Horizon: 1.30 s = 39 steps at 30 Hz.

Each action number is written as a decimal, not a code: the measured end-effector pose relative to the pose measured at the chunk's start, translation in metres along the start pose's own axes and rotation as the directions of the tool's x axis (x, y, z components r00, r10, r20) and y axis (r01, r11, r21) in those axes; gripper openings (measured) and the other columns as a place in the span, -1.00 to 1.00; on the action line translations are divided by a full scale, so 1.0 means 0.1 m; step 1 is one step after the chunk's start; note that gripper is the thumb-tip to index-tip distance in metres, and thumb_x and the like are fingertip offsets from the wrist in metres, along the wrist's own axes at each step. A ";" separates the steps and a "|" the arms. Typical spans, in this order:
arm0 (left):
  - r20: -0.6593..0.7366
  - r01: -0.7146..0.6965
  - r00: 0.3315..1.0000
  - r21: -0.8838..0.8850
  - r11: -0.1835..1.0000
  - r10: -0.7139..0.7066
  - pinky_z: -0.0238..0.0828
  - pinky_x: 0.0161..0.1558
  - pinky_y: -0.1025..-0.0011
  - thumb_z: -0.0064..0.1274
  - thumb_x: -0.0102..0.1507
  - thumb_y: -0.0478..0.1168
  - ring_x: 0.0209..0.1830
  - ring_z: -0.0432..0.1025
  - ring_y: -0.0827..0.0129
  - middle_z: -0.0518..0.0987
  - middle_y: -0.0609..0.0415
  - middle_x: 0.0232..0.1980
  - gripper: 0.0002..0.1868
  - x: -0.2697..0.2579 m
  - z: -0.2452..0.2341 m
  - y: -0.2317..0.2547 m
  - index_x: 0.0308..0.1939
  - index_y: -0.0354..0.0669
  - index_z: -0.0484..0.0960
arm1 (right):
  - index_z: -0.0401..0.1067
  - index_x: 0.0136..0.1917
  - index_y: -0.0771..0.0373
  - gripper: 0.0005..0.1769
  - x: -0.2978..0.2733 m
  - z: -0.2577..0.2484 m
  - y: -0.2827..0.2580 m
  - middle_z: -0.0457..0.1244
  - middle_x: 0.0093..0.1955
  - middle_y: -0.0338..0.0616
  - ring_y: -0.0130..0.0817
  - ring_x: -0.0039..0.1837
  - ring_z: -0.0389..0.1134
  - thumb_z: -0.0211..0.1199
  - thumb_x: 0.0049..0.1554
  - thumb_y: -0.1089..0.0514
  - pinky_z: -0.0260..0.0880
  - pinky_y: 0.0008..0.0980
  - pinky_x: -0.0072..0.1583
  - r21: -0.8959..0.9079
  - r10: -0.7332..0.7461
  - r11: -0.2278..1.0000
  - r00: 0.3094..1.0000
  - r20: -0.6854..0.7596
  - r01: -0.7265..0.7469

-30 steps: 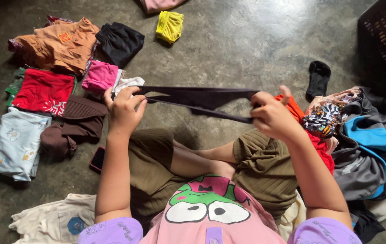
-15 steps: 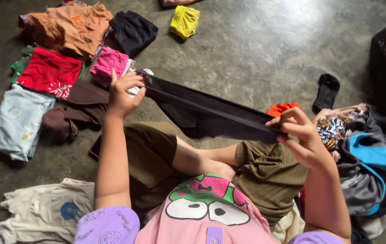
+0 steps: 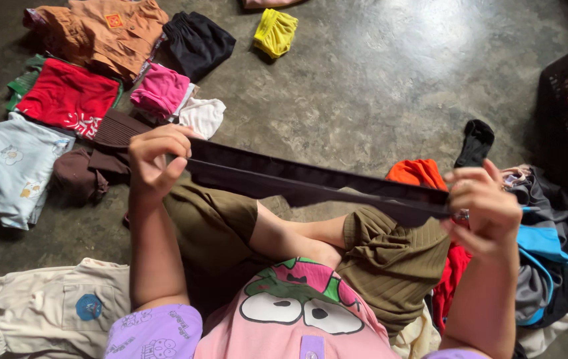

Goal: The person sits on the floor and folds various pieces of clothing, including underwear and socks, by hand. They place each folded item into a neat pile on the floor next to them.

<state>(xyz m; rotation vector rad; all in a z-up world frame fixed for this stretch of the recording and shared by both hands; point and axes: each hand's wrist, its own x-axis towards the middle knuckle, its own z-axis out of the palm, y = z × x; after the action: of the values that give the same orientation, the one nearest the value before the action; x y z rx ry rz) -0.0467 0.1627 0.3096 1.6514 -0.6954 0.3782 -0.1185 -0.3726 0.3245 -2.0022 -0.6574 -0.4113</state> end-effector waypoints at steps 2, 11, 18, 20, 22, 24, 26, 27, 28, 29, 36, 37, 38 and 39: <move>0.002 0.011 1.000 0.051 0.999 -0.011 0.45 0.00 0.33 0.13 0.13 -0.32 -0.24 0.50 0.26 0.51 0.00 -0.38 -0.83 0.11 0.07 0.00 -0.47 -0.32 0.47 | 0.40 -0.12 0.25 -0.79 -0.04 -0.03 0.17 0.30 -0.10 -0.26 -0.38 0.11 0.36 0.41 0.03 0.27 0.05 -0.25 0.40 0.193 0.197 0.962 0.980 0.002 -0.194; 0.088 0.193 0.965 0.406 0.893 -0.249 0.51 -0.26 0.42 0.47 0.10 -0.24 -0.34 0.56 0.37 0.64 0.02 -0.13 -0.76 0.67 0.90 -1.84 -0.45 -0.29 0.69 | 0.59 0.07 0.33 -0.73 0.46 0.65 2.62 0.41 0.07 -0.14 -0.48 0.02 0.41 0.36 0.06 0.36 0.42 -0.47 0.05 0.278 0.684 0.556 0.621 0.383 -0.783; 0.045 0.410 0.898 0.279 0.869 -0.438 0.57 -0.19 0.42 0.36 0.02 -0.38 -0.27 0.63 0.33 0.69 0.02 -0.26 -0.78 0.33 1.42 -2.98 -0.25 -0.22 0.76 | 0.59 -0.07 0.31 -0.65 0.24 1.28 3.29 0.39 -0.22 -0.13 -0.46 -0.16 0.38 0.24 -0.14 0.52 0.39 -0.44 -0.12 -0.040 0.601 0.798 0.799 -0.033 -0.602; 0.083 0.314 0.929 0.337 0.888 -0.360 0.57 -0.17 0.37 0.33 0.02 -0.41 -0.26 0.62 0.25 0.69 -0.01 -0.26 -0.78 0.17 1.42 -3.15 -0.25 -0.20 0.76 | 0.59 -0.11 0.32 -0.69 0.05 1.36 3.28 0.39 -0.24 -0.09 -0.40 -0.19 0.38 0.24 -0.11 0.52 0.36 -0.41 -0.13 -0.152 0.509 0.843 0.857 -0.084 -0.516; 0.161 0.190 0.945 0.438 0.878 -0.285 0.55 -0.16 0.29 0.33 -0.02 -0.40 -0.25 0.60 0.15 0.67 -0.04 -0.26 -0.76 -0.03 1.35 -3.28 -0.27 -0.15 0.76 | 0.58 -0.13 0.28 -0.70 -0.17 1.44 3.25 0.39 -0.20 -0.06 -0.33 -0.16 0.40 0.22 -0.10 0.52 0.41 -0.38 -0.09 -0.225 0.401 0.885 0.913 -0.080 -0.409; 0.213 0.097 0.929 0.651 0.753 -0.304 0.51 -0.18 0.19 0.31 0.01 -0.38 -0.21 0.59 0.09 0.67 0.00 -0.27 -0.82 -0.28 1.34 -3.35 -0.35 -0.02 0.77 | 0.58 -0.16 0.24 -0.71 -0.40 1.52 3.18 0.38 -0.18 -0.04 -0.21 -0.12 0.41 0.24 -0.12 0.50 0.42 -0.31 -0.04 -0.331 0.302 0.898 0.953 -0.016 -0.291; 0.252 0.034 0.904 0.763 0.645 -0.346 0.50 -0.18 0.14 0.29 0.01 -0.36 -0.18 0.58 0.07 0.68 0.03 -0.26 -0.83 -0.48 1.40 -3.37 -0.40 0.06 0.78 | 0.59 -0.21 0.20 -0.71 -0.51 1.65 3.10 0.38 -0.18 -0.03 -0.03 -0.06 0.40 0.27 -0.18 0.47 0.42 -0.19 0.02 -0.458 0.212 0.878 0.972 0.105 -0.142; 0.267 0.025 0.887 0.786 0.617 -0.376 0.51 -0.16 0.14 0.28 0.01 -0.35 -0.16 0.58 0.08 0.68 0.04 -0.26 -0.83 -0.55 1.45 -3.35 -0.40 0.07 0.77 | 0.59 -0.21 0.21 -0.72 -0.51 1.71 3.07 0.38 -0.18 -0.02 -0.03 -0.04 0.41 0.27 -0.17 0.47 0.42 -0.20 0.03 -0.468 0.250 0.869 0.959 0.136 -0.160; 0.280 0.018 0.868 0.809 0.588 -0.411 0.52 -0.15 0.14 0.27 0.00 -0.34 -0.15 0.58 0.09 0.68 0.05 -0.26 -0.83 -0.60 1.49 -3.32 -0.40 0.09 0.76 | 0.59 -0.20 0.22 -0.72 -0.52 1.76 3.02 0.38 -0.17 -0.01 -0.04 -0.02 0.41 0.26 -0.16 0.47 0.42 -0.21 0.04 -0.477 0.290 0.860 0.942 0.169 -0.179; 0.277 0.129 0.790 0.797 0.590 -0.547 0.51 -0.15 0.19 0.30 0.00 -0.31 -0.17 0.58 0.15 0.70 0.06 -0.25 -0.83 -0.61 1.51 -3.27 -0.37 0.08 0.78 | 0.59 -0.19 0.23 -0.73 -0.51 1.77 2.97 0.38 -0.16 0.00 -0.04 0.00 0.41 0.26 -0.15 0.47 0.42 -0.22 0.05 -0.486 0.329 0.851 0.923 0.200 -0.198; 0.724 0.728 0.118 0.402 0.555 -0.679 0.22 -0.42 0.49 0.38 0.05 -0.12 -0.41 0.35 0.55 0.70 0.28 -0.28 -0.67 0.24 0.92 -2.46 -0.12 -0.05 0.82 | 0.62 -0.07 0.36 -0.74 0.11 0.69 2.49 0.45 -0.14 -0.12 -0.40 -0.09 0.42 0.47 -0.09 0.37 0.43 -0.32 -0.02 0.014 0.448 0.744 0.515 0.731 -0.668; 0.709 0.726 0.233 0.329 0.604 -0.666 0.25 -0.42 0.52 0.37 0.06 -0.13 -0.38 0.40 0.58 0.71 0.25 -0.27 -0.69 0.38 0.77 -2.33 -0.13 -0.08 0.82 | 0.60 -0.06 0.37 -0.75 0.21 0.49 2.42 0.46 -0.14 -0.11 -0.38 -0.09 0.45 0.41 -0.08 0.38 0.47 -0.32 0.00 0.127 0.494 0.648 0.541 0.681 -0.751; 0.684 0.715 0.340 0.258 0.650 -0.645 0.28 -0.41 0.56 0.37 0.07 -0.13 -0.36 0.45 0.61 0.72 0.21 -0.27 -0.70 0.51 0.65 -2.23 -0.14 -0.11 0.81 | 0.57 -0.06 0.39 -0.76 0.27 0.34 2.35 0.46 -0.13 -0.11 -0.36 -0.09 0.49 0.35 -0.06 0.40 0.50 -0.32 0.01 0.245 0.547 0.532 0.550 0.631 -0.810; 0.658 0.726 0.376 0.228 0.648 -0.653 0.31 -0.38 0.54 0.36 0.09 -0.15 -0.34 0.46 0.58 0.72 0.20 -0.25 -0.70 0.63 0.57 -2.18 -0.11 -0.10 0.81 | 0.57 -0.01 0.41 -0.74 0.33 0.25 2.31 0.44 -0.10 -0.09 -0.38 -0.07 0.46 0.33 -0.03 0.40 0.47 -0.35 0.03 0.320 0.570 0.541 0.619 0.541 -0.778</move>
<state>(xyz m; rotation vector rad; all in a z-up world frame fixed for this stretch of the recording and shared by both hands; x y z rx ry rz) 0.1312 0.1093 0.1669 1.8124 -0.4519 -0.9673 0.0476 -0.4337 0.1698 -1.6125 -0.1026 0.6197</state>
